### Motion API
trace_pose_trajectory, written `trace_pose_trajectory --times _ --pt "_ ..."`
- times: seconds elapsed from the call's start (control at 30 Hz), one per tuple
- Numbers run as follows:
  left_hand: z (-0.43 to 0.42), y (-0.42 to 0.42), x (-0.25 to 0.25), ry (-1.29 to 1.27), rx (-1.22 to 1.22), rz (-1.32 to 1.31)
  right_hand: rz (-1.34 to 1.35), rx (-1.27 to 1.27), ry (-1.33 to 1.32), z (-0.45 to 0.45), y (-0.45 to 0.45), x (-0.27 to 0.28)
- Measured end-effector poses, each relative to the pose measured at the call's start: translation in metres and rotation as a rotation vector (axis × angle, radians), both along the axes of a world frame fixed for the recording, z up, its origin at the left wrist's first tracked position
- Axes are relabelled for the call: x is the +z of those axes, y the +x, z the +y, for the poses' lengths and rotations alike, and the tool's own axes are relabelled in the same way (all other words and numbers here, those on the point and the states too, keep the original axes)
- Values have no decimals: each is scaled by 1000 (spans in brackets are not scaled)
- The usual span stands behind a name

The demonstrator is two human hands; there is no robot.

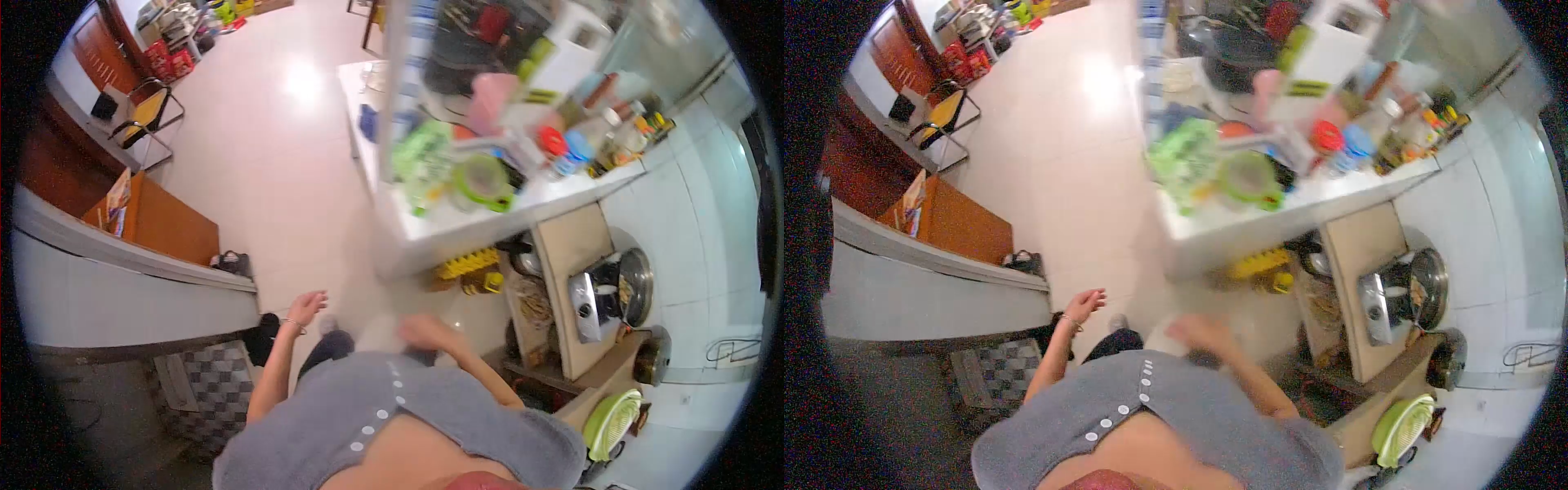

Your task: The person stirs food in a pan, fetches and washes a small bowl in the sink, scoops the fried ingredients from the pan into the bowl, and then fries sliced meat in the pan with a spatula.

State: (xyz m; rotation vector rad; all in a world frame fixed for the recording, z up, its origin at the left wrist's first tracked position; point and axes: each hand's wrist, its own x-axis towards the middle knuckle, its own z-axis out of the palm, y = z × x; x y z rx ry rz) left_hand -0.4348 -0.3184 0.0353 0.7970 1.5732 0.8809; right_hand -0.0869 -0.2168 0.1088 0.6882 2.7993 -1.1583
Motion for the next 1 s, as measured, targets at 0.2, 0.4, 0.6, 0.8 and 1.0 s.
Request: trace_pose_trajectory --times 0.2,0.4,0.6,0.8,1.0 --pt "28 -71 111 420 -334 -94 -67 414 -88 -7 -297 83" --pt "85 -159 84 -3 27 -459 -81 538 44 58 -396 78" --pt "206 -250 89 -152 98 -447 41 528 -112 170 -488 77" --pt "308 -366 135 -413 336 -379 -50 733 -33 272 -614 86" --pt "396 -476 128 -7 301 -256 18 1069 -97 396 -729 121"
